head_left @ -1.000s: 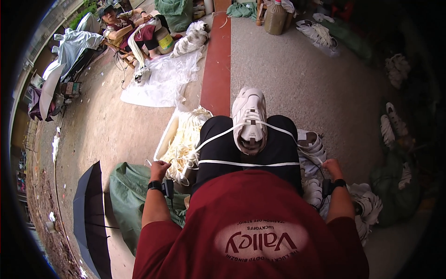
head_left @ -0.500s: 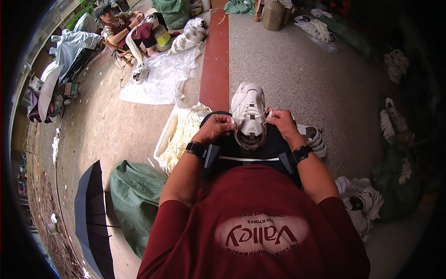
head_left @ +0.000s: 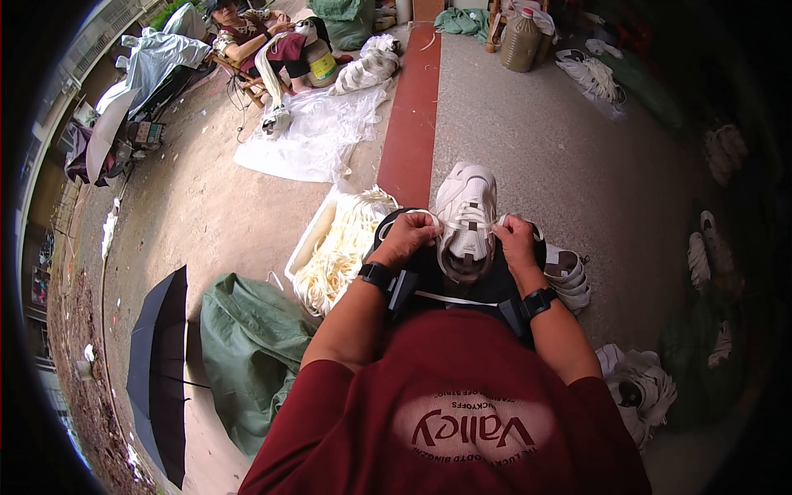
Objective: Insert white shoelaces into the eyelets of a white athletic shoe.
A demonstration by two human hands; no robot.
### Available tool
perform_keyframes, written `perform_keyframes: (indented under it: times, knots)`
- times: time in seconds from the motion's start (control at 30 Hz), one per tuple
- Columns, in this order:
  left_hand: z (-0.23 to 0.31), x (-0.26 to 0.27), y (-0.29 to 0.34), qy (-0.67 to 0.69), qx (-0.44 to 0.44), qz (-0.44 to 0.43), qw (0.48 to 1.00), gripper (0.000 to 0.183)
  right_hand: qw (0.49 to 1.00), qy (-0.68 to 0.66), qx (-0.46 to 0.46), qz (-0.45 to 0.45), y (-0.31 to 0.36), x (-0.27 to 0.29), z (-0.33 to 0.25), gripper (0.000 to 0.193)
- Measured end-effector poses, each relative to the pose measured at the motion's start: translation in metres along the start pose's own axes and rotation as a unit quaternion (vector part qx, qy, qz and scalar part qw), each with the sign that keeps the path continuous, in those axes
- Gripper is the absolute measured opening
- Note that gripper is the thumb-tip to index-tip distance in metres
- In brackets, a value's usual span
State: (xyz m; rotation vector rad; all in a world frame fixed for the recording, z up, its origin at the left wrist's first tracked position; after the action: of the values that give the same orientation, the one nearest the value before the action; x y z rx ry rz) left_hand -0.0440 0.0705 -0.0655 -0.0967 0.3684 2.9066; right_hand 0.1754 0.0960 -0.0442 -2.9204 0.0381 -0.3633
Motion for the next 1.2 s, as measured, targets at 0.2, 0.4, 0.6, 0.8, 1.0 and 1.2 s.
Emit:
perform_keyframes:
  times: [0.2, 0.4, 0.6, 0.8, 1.0, 1.2]
  knots:
    - [-0.003, -0.001, 0.004, 0.004, -0.008, -0.003, 1.0, 0.012, 0.987, 0.128, 0.095, 0.001, 0.007, -0.009, -0.023, 0.021]
    - [-0.007, 0.002, 0.003, 0.059, -0.022, 0.0, 0.998, 0.011, 0.996, 0.075, 0.004, 0.045, 0.011, -0.007, -0.013, 0.021]
    - [-0.002, 0.01, 0.01, 0.116, -0.024, 0.043, 0.992, 0.011, 0.93, 0.317, 0.176, -0.064, 0.024, -0.038, -0.068, 0.019]
    - [0.0, -0.023, -0.009, 0.165, -0.035, 0.02, 0.985, 0.009, 0.902, 0.385, 0.157, -0.12, 0.028, -0.024, -0.056, 0.016]
    - [-0.001, -0.009, -0.002, 0.148, -0.049, 0.078, 0.985, 0.013, 0.919, 0.332, 0.195, -0.078, 0.033, -0.031, -0.07, 0.007]
    - [0.0, -0.01, -0.002, 0.132, -0.052, 0.094, 0.985, 0.014, 0.897, 0.274, 0.306, -0.16, 0.041, -0.071, -0.113, 0.008]
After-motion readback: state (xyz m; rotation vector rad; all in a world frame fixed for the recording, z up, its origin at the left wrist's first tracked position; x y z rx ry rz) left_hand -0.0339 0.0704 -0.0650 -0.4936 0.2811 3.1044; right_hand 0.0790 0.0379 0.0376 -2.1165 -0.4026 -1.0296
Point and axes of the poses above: each hand's wrist, its own y-axis away from the middle knuckle, its own x-axis out of the back of the hand, z = x × y, the point moved 9 cm from there along -y, towards the middle knuckle, and after that the axes turned 4 degrees about -y, right-handed, at the moved point
